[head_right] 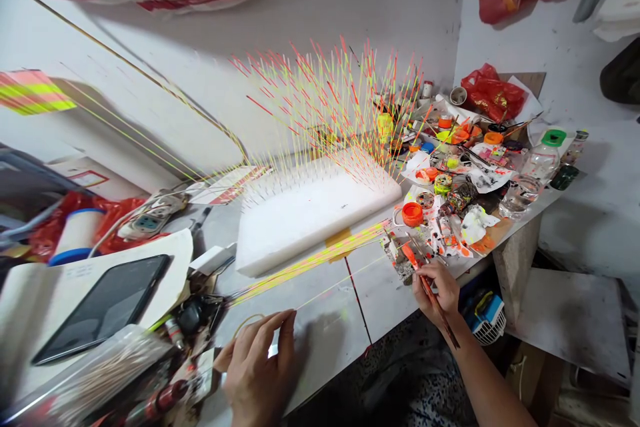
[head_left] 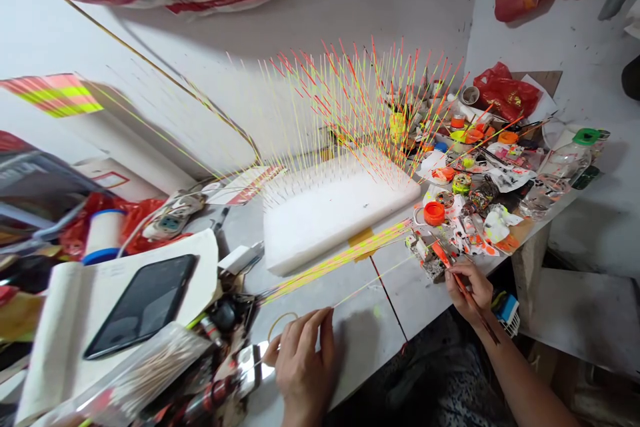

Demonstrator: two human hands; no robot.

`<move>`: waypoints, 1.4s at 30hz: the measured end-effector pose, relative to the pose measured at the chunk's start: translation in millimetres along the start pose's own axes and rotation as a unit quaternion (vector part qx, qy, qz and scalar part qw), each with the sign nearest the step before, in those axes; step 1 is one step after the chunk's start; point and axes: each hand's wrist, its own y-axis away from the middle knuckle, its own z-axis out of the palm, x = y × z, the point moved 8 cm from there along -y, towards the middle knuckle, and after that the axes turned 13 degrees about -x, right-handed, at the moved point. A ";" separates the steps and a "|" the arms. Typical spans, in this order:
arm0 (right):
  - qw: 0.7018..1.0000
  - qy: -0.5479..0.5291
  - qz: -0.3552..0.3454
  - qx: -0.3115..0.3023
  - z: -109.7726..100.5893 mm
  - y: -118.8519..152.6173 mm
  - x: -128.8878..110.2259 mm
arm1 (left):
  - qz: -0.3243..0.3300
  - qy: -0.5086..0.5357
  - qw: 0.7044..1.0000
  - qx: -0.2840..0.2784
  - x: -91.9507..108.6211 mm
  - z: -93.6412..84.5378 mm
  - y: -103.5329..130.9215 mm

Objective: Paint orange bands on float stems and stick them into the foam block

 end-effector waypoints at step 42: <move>0.980 -0.019 0.187 -0.061 -30.7 -60.8 71.9 | -0.001 -0.020 1.000 -0.021 -33.1 -12.1 21.8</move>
